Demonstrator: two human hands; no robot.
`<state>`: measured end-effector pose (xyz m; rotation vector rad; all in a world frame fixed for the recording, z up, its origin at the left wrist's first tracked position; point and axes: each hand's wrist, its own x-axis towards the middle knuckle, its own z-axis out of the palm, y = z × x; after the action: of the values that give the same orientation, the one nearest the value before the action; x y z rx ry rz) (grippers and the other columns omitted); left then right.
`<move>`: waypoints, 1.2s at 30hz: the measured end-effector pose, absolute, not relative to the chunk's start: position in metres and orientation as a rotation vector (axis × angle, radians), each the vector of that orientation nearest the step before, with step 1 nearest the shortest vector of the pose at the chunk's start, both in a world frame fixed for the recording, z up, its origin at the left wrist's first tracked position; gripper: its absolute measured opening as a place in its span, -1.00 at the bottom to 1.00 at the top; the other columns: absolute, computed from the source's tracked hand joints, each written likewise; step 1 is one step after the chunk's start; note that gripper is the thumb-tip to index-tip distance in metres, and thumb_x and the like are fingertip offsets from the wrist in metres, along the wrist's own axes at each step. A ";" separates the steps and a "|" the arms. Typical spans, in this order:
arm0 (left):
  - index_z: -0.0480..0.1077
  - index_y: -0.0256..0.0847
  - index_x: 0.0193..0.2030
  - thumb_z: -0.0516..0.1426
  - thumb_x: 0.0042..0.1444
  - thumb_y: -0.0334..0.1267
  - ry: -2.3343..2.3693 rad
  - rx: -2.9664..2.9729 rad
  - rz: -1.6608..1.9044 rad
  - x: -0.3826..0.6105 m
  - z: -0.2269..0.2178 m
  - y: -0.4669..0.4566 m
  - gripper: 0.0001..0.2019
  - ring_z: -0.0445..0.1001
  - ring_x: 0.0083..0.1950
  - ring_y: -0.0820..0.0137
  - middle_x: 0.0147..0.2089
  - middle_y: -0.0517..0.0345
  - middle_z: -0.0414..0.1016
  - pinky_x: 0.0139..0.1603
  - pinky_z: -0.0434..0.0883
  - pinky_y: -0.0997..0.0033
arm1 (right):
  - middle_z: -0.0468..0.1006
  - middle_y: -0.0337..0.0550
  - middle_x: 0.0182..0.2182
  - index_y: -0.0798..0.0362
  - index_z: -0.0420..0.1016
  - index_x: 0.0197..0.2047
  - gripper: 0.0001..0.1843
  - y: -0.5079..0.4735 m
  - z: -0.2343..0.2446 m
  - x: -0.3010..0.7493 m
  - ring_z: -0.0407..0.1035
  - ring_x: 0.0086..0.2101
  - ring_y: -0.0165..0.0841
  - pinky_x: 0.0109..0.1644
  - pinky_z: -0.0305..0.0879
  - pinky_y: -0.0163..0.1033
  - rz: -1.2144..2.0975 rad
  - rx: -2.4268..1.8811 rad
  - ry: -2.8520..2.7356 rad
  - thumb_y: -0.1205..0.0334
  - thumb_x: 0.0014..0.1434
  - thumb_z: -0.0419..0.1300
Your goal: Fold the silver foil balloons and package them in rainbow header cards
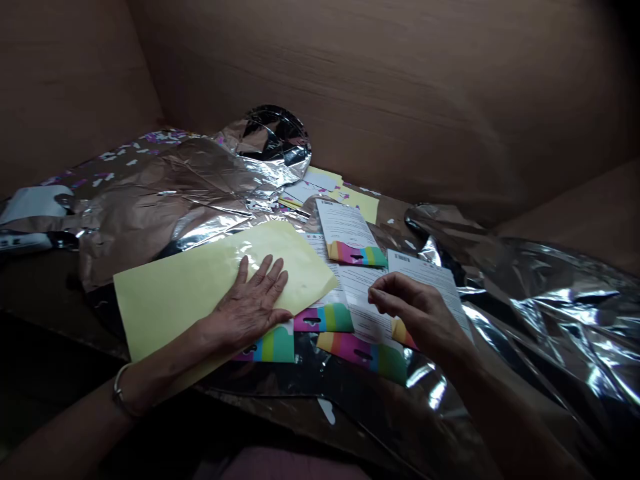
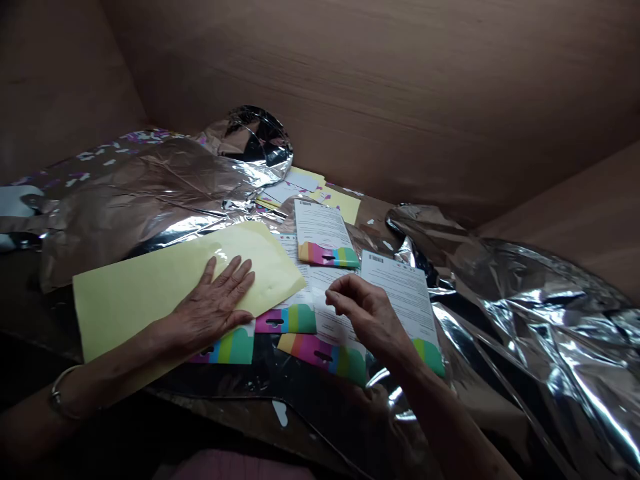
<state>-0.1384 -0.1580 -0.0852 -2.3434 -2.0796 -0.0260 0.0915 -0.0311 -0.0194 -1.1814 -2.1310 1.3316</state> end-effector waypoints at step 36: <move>0.19 -0.58 0.15 -0.20 0.19 0.13 -1.420 -2.764 -0.314 -0.028 -0.065 -0.170 -0.28 -0.06 0.32 -0.03 0.17 -0.39 0.22 0.26 -0.10 -0.08 | 0.36 -0.08 -0.24 0.04 0.30 -0.32 -0.85 -0.057 -0.065 0.120 0.29 -0.37 -0.30 -0.37 0.14 -0.22 0.661 -1.394 -2.448 0.16 0.04 0.05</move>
<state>-0.0280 -0.1696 -0.0648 -2.7643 -1.4201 -0.3139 0.1200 -0.0570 -0.0652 -1.3939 -2.4480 0.6608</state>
